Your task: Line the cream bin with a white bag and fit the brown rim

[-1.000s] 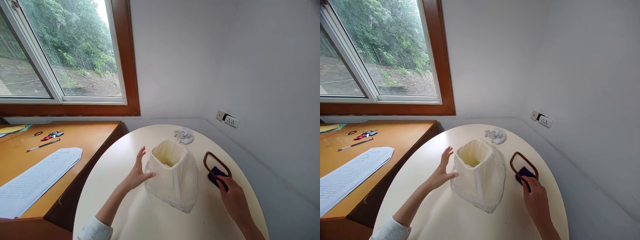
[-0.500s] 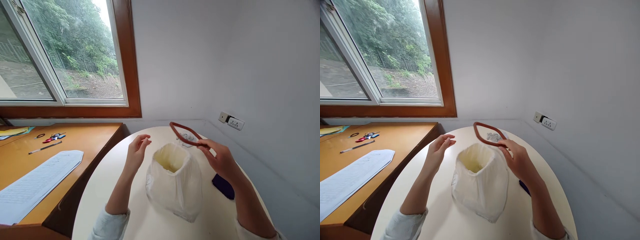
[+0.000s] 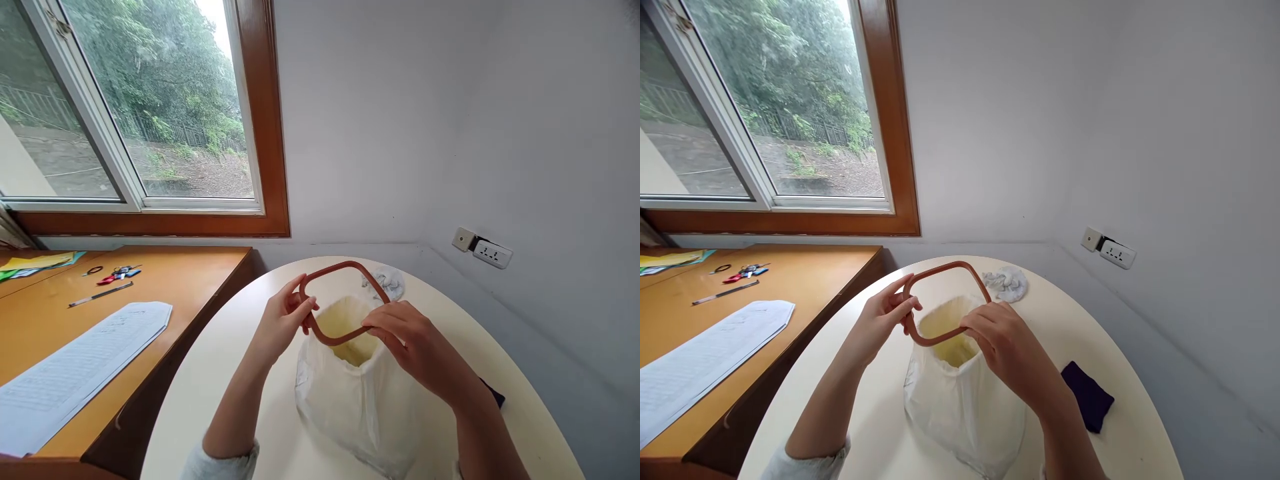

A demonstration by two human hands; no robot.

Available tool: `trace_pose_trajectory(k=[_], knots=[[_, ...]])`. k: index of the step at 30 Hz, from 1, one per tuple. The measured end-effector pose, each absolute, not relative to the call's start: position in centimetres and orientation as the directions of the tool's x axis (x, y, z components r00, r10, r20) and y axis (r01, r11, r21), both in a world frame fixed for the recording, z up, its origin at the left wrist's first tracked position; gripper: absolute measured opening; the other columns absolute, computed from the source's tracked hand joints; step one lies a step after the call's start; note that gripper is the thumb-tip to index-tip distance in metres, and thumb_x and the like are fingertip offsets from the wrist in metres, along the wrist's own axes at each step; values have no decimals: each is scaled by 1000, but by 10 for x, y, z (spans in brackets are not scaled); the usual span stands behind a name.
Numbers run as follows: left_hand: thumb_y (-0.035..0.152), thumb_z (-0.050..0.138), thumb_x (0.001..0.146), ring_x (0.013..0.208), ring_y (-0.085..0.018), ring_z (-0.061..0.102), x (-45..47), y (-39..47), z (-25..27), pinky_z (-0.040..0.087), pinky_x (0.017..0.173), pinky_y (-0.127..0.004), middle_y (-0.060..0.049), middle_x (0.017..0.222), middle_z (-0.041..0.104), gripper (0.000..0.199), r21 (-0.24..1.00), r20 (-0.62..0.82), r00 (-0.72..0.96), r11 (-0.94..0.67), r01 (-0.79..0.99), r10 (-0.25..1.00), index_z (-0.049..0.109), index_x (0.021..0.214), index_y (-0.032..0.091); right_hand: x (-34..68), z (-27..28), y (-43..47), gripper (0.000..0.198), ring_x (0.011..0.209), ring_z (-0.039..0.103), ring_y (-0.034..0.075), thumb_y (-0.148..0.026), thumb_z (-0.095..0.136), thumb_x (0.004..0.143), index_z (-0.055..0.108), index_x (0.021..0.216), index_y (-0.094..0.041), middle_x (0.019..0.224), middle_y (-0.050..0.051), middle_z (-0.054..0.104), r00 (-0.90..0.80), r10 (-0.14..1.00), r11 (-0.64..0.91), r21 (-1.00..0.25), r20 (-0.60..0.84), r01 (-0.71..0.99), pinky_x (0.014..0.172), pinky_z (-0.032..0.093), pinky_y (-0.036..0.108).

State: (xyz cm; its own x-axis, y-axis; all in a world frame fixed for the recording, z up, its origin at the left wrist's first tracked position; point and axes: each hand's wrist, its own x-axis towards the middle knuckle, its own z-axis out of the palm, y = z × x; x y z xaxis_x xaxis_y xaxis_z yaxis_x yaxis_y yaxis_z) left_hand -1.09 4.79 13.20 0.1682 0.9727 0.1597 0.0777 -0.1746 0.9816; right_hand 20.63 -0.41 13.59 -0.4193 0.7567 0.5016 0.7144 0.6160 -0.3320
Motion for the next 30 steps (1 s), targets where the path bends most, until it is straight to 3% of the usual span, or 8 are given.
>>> trace_pose_trajectory(k=[6, 10, 17, 22, 30], knots=[[33, 60, 75, 48, -12, 53, -8, 49, 128, 43, 44, -24, -1, 66, 61, 51, 980, 174, 169, -188, 70, 970, 43, 120, 16, 211, 133, -2, 19, 90, 58, 18, -22, 40, 89, 59, 92, -24, 93, 4, 64, -361, 765, 591, -359, 533, 722, 79, 45, 34], [32, 59, 75, 42, -9, 50, -15, 52, 129, 41, 41, -22, 1, 64, 59, 46, 979, 195, 131, -202, 37, 972, 44, 116, 18, 216, 128, 4, 20, 106, 52, 20, -27, 43, 87, 58, 100, -25, 109, 4, 59, -214, 783, 503, -392, 584, 770, 87, 44, 36], [31, 57, 78, 47, -10, 55, -32, 56, 132, 41, 44, -23, -3, 74, 62, 45, 974, 224, 84, -221, -38, 971, 44, 118, 17, 225, 110, 25, 39, 117, 46, 20, -33, 34, 90, 50, 121, -17, 124, 8, 53, -33, 884, 311, -534, 466, 786, 98, 37, 40], [31, 58, 77, 47, -11, 55, -34, 56, 132, 41, 44, -23, -3, 73, 63, 45, 976, 215, 80, -213, -43, 973, 44, 117, 18, 223, 102, 28, 41, 119, 45, 20, -35, 28, 91, 51, 122, -21, 127, 5, 52, -133, 943, 298, -595, 305, 747, 99, 37, 41], [32, 58, 77, 47, -13, 57, -32, 58, 129, 41, 45, -25, -4, 76, 64, 46, 979, 203, 99, -202, -21, 974, 44, 118, 18, 219, 92, 33, 39, 119, 45, 21, -32, 31, 91, 53, 120, -20, 126, 7, 53, -216, 926, 358, -545, 308, 758, 100, 35, 41]])
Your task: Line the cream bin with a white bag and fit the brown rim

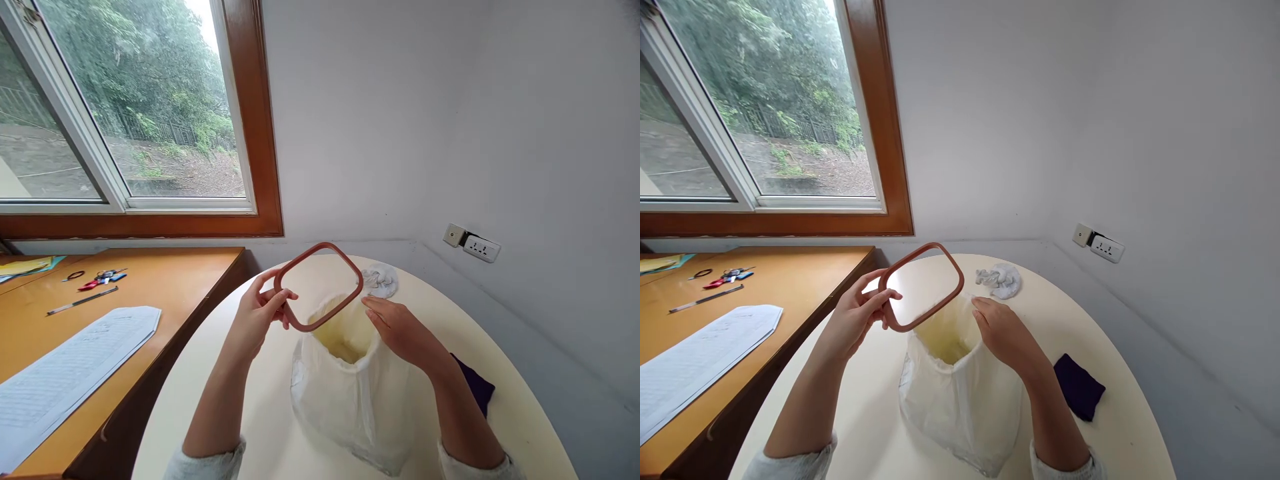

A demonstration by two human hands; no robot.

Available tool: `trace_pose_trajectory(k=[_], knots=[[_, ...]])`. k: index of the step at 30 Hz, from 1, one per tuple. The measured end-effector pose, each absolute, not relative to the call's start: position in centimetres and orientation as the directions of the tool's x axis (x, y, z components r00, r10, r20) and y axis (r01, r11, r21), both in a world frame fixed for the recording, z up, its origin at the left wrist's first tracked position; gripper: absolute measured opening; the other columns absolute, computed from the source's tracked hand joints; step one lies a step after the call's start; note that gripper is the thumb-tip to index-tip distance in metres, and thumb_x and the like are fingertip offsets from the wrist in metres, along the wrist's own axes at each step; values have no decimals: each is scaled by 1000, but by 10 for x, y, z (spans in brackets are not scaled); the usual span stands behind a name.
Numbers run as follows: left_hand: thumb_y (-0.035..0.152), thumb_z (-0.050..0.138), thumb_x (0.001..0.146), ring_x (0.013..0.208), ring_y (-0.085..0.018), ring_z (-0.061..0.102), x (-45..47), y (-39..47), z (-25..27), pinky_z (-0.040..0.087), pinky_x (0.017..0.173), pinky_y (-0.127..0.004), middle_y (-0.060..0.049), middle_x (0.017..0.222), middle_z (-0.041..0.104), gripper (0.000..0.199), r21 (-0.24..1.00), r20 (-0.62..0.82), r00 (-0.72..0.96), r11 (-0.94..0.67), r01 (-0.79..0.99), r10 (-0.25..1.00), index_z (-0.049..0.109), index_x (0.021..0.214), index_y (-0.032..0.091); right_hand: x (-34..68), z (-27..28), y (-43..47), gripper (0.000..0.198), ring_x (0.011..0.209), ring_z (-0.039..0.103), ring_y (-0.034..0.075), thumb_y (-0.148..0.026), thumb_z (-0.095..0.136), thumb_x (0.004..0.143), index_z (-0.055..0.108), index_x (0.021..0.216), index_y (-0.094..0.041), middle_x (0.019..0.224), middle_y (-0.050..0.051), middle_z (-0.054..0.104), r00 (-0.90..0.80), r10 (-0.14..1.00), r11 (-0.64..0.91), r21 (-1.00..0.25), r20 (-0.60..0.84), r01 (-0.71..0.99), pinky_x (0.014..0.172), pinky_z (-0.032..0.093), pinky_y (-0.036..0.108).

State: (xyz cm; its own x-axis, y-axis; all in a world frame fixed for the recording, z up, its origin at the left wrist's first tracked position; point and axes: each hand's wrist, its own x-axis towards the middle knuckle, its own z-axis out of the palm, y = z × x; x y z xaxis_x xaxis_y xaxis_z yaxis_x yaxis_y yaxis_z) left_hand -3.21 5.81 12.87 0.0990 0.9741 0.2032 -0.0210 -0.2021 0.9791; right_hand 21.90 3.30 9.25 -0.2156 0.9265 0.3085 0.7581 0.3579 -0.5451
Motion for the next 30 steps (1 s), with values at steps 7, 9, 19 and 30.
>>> trace_pose_trajectory(k=[7, 9, 19, 30], knots=[[33, 58, 76, 51, -14, 58, -34, 60, 127, 42, 46, -25, -6, 76, 66, 45, 984, 174, 129, -179, 23, 976, 45, 117, 17, 217, 94, 31, 38, 116, 47, 21, -29, 30, 91, 53, 119, -18, 123, 9, 55, -232, 925, 365, -532, 301, 765, 99, 36, 41], [33, 57, 77, 48, -12, 56, -35, 60, 128, 43, 47, -25, -5, 74, 66, 45, 983, 168, 153, -177, 50, 974, 45, 117, 18, 214, 95, 31, 38, 118, 46, 21, -27, 30, 91, 52, 120, -17, 125, 10, 54, -257, 920, 383, -539, 296, 751, 99, 36, 41], [38, 54, 78, 43, -6, 41, -28, 57, 128, 34, 40, -20, -6, 81, 64, 50, 983, 85, 420, -145, 115, 904, 43, 124, 21, 200, 83, 44, 35, 113, 51, 21, -23, 37, 87, 56, 116, -26, 123, 4, 56, -342, 851, 522, -715, 399, 465, 96, 40, 40], [37, 47, 83, 54, -10, 44, -25, 48, 133, 39, 53, -23, -3, 76, 62, 40, 940, 126, 469, -255, 225, 874, 52, 120, 21, 199, 118, 18, 33, 91, 60, 19, -35, 38, 89, 61, 108, -21, 99, 7, 64, -83, 882, 463, -821, 464, 335, 79, 49, 34]])
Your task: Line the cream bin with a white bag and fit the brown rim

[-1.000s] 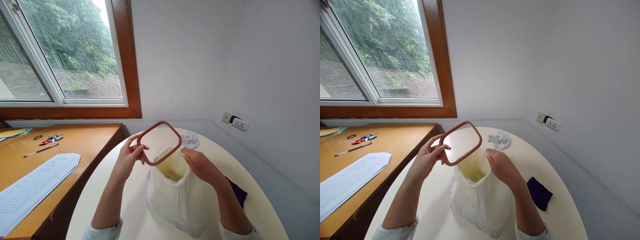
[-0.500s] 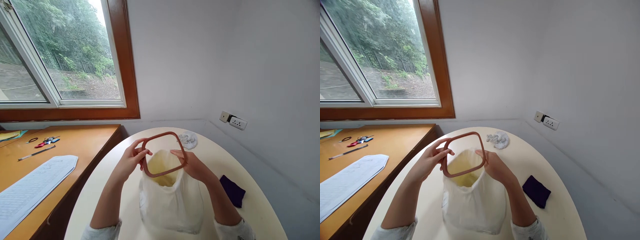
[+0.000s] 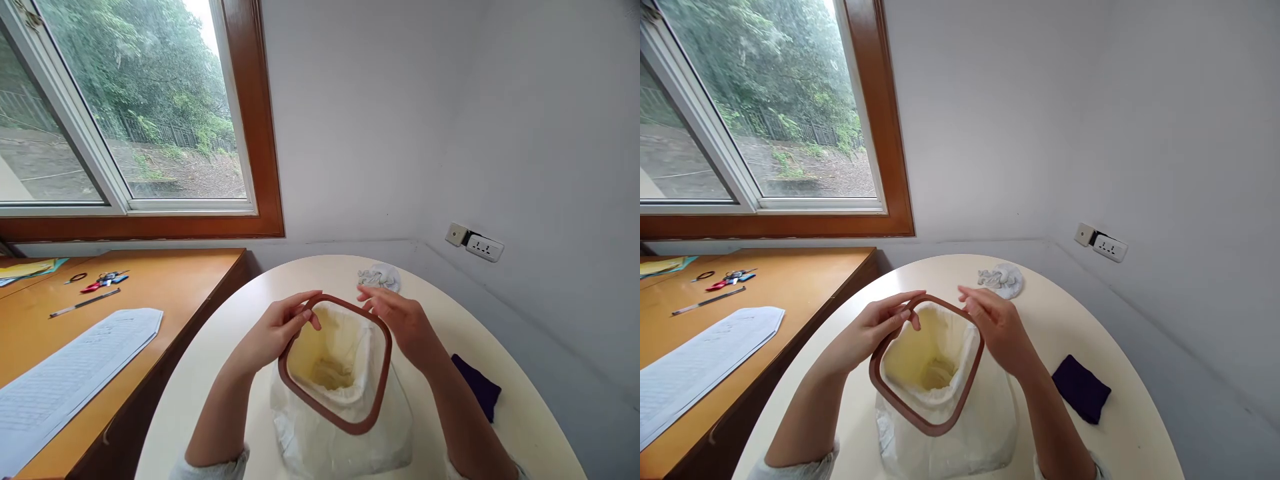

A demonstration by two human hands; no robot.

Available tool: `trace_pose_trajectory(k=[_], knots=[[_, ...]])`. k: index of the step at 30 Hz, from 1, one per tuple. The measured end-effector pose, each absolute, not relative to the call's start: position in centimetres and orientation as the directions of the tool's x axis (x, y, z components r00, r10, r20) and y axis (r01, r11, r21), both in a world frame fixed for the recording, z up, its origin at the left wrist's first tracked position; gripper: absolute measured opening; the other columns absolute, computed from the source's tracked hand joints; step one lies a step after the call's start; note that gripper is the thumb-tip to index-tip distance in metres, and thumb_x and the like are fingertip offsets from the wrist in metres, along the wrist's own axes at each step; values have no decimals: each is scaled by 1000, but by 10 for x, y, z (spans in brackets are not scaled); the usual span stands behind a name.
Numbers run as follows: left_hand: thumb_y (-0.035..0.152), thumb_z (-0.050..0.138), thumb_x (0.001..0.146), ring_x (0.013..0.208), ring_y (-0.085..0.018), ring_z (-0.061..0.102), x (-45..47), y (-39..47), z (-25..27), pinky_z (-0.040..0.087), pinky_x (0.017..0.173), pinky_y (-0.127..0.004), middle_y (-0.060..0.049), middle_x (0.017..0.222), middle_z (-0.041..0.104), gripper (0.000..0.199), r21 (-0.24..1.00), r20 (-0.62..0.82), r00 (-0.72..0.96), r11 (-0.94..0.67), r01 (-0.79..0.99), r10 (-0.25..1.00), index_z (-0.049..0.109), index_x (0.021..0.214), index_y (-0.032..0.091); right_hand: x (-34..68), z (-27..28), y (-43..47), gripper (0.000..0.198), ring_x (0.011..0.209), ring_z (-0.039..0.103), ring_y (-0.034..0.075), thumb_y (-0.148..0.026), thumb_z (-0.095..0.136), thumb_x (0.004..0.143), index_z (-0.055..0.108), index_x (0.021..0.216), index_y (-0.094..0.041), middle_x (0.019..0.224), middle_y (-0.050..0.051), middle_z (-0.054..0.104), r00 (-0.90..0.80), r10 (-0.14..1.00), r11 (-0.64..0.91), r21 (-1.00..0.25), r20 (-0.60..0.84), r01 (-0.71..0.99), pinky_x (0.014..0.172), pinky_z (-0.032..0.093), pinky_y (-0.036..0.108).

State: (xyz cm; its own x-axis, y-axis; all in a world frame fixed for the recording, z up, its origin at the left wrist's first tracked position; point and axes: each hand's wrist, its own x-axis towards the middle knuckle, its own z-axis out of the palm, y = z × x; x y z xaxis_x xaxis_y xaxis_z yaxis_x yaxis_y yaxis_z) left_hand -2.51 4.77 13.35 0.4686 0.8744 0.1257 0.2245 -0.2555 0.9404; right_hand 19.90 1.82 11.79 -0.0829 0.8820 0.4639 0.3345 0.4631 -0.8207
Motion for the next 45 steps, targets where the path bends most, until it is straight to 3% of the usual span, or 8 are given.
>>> trace_pose_trajectory(k=[5, 12, 15, 19, 23, 27, 34, 45], knots=[[35, 46, 84, 83, -19, 55, -17, 43, 135, 39, 84, -32, -3, 74, 62, 35, 909, 204, 532, -361, 207, 821, 58, 113, 22, 184, 132, -8, 34, 82, 59, 16, -24, 40, 88, 55, 119, -26, 88, 4, 65, -260, 856, 506, -619, 447, 601, 74, 48, 28], [40, 51, 81, 70, -14, 52, -26, 46, 134, 42, 62, -25, -4, 87, 63, 42, 923, 151, 412, -277, 266, 899, 50, 119, 22, 184, 129, -8, 37, 64, 55, 14, -21, 40, 85, 55, 119, -18, 75, 5, 63, -97, 899, 318, -483, 428, 816, 58, 44, 24], [44, 48, 82, 72, -15, 54, -35, 49, 135, 45, 66, -27, -5, 88, 63, 44, 899, 132, 310, -245, 364, 942, 51, 118, 19, 188, 128, -5, 43, 64, 56, 15, -23, 41, 83, 49, 125, -14, 75, 5, 63, 1, 929, 191, -482, 370, 855, 56, 43, 24], [47, 40, 84, 92, -20, 57, -41, 51, 132, 45, 82, -33, -7, 107, 62, 45, 828, 64, 304, -221, 516, 950, 53, 118, 19, 195, 130, -1, 44, 60, 54, 15, -23, 40, 81, 52, 122, -13, 66, 3, 61, 59, 961, 79, -470, 272, 879, 53, 40, 24], [46, 36, 85, 99, -23, 57, -40, 51, 127, 47, 79, -31, -4, 111, 62, 41, 720, -42, 463, -294, 628, 885, 60, 110, 24, 207, 134, 1, 46, 57, 52, 15, -24, 39, 80, 52, 122, -14, 59, 0, 57, 139, 971, -36, -460, 193, 887, 52, 37, 24], [48, 37, 84, 99, -22, 57, -41, 53, 123, 47, 78, -30, -5, 119, 57, 44, 689, -13, 411, -289, 665, 912, 54, 117, 25, 215, 135, 0, 49, 57, 51, 14, -24, 36, 80, 47, 127, -15, 58, -1, 55, 159, 977, -76, -468, 142, 881, 52, 37, 23], [47, 29, 86, 72, -17, 57, -32, 48, 137, 46, 66, -28, -4, 79, 64, 44, 719, 76, 404, -331, 611, 912, 62, 99, 20, 194, 132, 0, 46, 60, 50, 15, -21, 38, 79, 50, 123, -13, 65, 3, 57, 67, 993, -18, -434, 97, 901, 54, 34, 23], [44, 35, 81, 55, -14, 50, -24, 46, 132, 34, 45, -23, -2, 66, 61, 39, 681, -35, 379, -256, 686, 925, 63, 88, 19, 172, 122, 0, 45, 54, 47, 13, -13, 38, 77, 50, 121, -10, 59, 3, 57, -17, 999, 30, -409, 35, 912, 51, 29, 22]])
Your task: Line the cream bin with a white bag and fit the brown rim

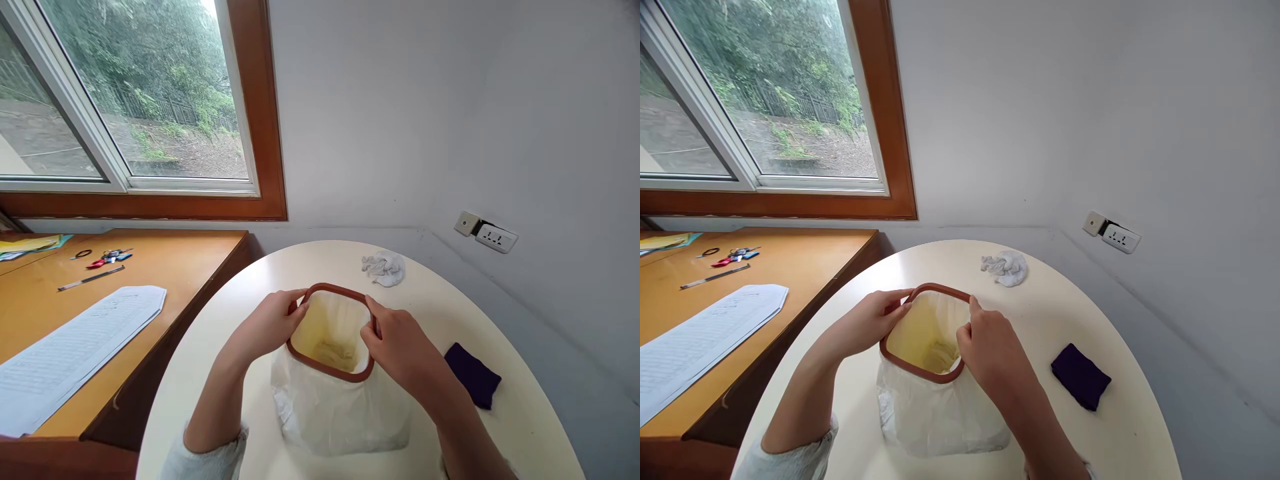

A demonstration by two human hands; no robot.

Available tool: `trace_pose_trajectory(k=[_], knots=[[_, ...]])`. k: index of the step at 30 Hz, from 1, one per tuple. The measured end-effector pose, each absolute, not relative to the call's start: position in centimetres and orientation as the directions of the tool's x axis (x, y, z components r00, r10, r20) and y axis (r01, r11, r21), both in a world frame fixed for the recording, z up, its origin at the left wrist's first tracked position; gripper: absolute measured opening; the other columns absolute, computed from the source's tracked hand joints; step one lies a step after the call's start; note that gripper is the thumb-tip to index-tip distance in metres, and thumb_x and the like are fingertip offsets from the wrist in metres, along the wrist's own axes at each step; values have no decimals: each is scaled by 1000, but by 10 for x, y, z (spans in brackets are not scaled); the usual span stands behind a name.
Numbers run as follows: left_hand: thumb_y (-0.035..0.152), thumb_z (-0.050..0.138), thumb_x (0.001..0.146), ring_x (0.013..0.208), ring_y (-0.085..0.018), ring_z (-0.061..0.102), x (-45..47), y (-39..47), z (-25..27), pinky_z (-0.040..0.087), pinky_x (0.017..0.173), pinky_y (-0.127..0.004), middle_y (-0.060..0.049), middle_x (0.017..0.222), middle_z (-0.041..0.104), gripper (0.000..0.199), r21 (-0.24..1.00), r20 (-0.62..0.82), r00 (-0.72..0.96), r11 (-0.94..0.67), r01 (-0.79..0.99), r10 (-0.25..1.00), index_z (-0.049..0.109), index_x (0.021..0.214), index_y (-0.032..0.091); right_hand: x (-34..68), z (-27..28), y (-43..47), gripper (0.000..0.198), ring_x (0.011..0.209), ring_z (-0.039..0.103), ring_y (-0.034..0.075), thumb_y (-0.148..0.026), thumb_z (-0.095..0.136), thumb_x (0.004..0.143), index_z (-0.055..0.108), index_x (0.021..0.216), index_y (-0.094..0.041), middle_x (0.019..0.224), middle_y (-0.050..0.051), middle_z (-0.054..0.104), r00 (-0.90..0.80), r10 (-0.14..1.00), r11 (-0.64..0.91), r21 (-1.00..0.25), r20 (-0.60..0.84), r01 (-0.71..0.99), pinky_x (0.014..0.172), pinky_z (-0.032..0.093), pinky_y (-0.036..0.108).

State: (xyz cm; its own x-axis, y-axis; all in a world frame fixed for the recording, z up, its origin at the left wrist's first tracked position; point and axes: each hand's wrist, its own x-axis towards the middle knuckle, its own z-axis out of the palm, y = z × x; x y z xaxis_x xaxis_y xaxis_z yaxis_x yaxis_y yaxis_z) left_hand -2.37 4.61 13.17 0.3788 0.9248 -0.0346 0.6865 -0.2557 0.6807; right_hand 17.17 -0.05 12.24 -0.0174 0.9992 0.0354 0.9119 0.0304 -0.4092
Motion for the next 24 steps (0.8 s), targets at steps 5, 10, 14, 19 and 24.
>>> trace_pose_trajectory(k=[5, 10, 14, 19, 24], knots=[[42, 34, 81, 58, -15, 52, -24, 49, 130, 34, 47, -24, -2, 69, 62, 37, 666, -54, 373, -245, 705, 926, 63, 90, 20, 170, 120, -1, 53, 61, 53, 16, -14, 38, 79, 40, 131, -6, 66, 6, 62, -17, 999, 27, -377, 29, 926, 54, 31, 24], [43, 34, 80, 58, -15, 51, -22, 48, 131, 35, 47, -24, -2, 69, 62, 39, 661, -43, 377, -256, 705, 925, 63, 92, 20, 171, 122, -3, 50, 65, 54, 17, -14, 37, 80, 42, 129, -6, 68, 7, 63, -13, 1000, 17, -347, 15, 938, 55, 30, 25], [43, 32, 82, 56, -14, 49, -22, 49, 129, 34, 47, -24, -1, 68, 62, 39, 669, -22, 391, -277, 690, 920, 62, 92, 20, 172, 125, -5, 46, 61, 52, 16, -14, 38, 80, 46, 125, -9, 66, 6, 61, -14, 1000, 14, -332, 2, 943, 54, 29, 25], [45, 32, 83, 57, -14, 50, -23, 51, 124, 35, 47, -24, -2, 70, 61, 39, 663, -41, 393, -269, 698, 919, 60, 92, 20, 172, 126, -6, 41, 59, 51, 15, -14, 37, 81, 50, 120, -10, 65, 6, 60, -16, 1000, 15, -346, 1, 938, 53, 28, 24], [47, 34, 82, 57, -14, 50, -22, 51, 122, 35, 44, -23, -2, 73, 61, 39, 661, -56, 373, -246, 709, 926, 58, 97, 20, 175, 125, -4, 39, 63, 53, 15, -15, 37, 81, 50, 118, -12, 71, 7, 62, -18, 999, 28, -389, 28, 921, 57, 31, 23]])
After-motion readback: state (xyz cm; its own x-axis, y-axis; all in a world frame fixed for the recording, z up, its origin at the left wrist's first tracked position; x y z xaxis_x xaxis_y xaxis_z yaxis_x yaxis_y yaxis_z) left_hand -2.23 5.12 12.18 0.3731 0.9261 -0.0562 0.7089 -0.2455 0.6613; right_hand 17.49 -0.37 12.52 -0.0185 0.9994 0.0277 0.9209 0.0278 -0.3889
